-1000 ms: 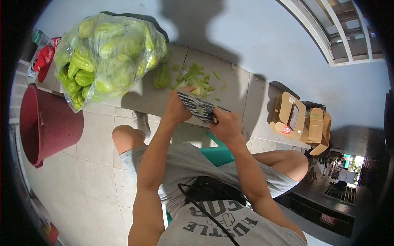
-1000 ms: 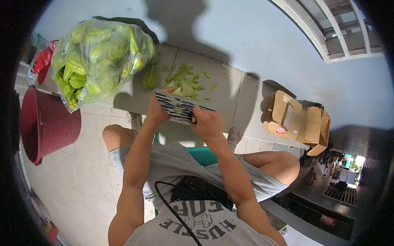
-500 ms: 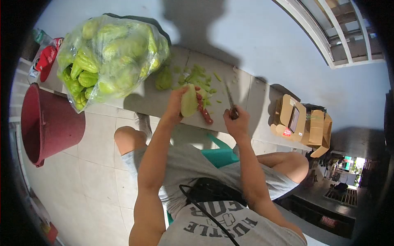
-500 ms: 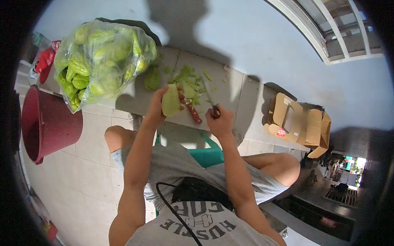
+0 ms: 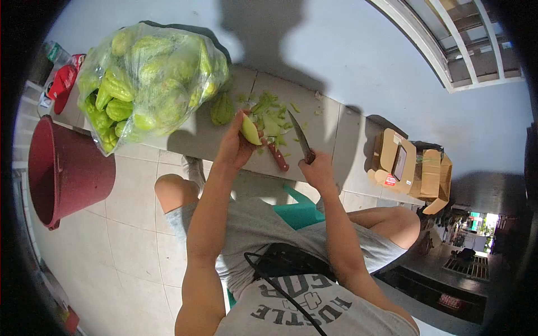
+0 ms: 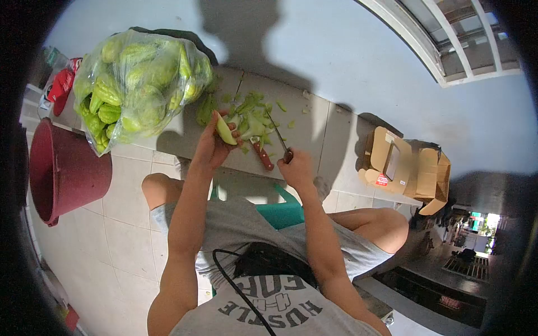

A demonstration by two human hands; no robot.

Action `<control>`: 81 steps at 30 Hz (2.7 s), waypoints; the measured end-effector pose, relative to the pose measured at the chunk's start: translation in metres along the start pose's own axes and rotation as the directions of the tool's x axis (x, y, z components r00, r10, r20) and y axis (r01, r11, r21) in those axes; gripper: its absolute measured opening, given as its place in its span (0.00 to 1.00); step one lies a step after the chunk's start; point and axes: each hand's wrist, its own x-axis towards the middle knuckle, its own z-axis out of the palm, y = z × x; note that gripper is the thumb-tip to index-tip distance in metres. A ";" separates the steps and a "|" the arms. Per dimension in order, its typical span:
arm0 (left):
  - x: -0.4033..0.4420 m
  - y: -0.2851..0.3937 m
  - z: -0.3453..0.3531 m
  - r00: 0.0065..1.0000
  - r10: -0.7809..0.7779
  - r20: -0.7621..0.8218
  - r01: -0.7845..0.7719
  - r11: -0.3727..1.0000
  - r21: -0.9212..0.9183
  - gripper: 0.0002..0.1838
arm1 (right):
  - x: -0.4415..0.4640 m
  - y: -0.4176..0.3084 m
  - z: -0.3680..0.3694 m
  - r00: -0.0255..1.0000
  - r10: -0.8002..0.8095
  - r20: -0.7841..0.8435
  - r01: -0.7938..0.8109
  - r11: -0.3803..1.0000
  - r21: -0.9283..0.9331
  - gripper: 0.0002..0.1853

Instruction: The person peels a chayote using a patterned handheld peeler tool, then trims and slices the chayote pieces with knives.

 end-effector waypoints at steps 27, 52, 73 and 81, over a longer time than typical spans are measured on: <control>-0.006 0.011 -0.008 0.917 0.398 -0.022 -0.353 0.836 0.419 0.20 | -0.017 0.020 0.024 0.988 0.041 0.148 -0.047 0.998 0.034 0.11; -0.291 0.503 -0.264 0.354 0.923 -0.152 -0.905 0.379 0.192 0.28 | -0.013 0.056 0.034 0.990 0.089 0.107 -0.100 0.990 0.102 0.14; -0.058 0.074 -0.043 0.777 0.619 -0.115 -0.206 0.422 0.883 0.11 | 0.094 0.114 0.122 0.986 -0.079 -0.145 0.047 0.976 -0.213 0.19; 0.026 0.057 -0.064 0.819 0.574 0.000 0.135 -0.192 0.972 0.26 | 0.120 0.115 0.116 0.998 -0.057 0.010 0.057 0.968 -0.243 0.23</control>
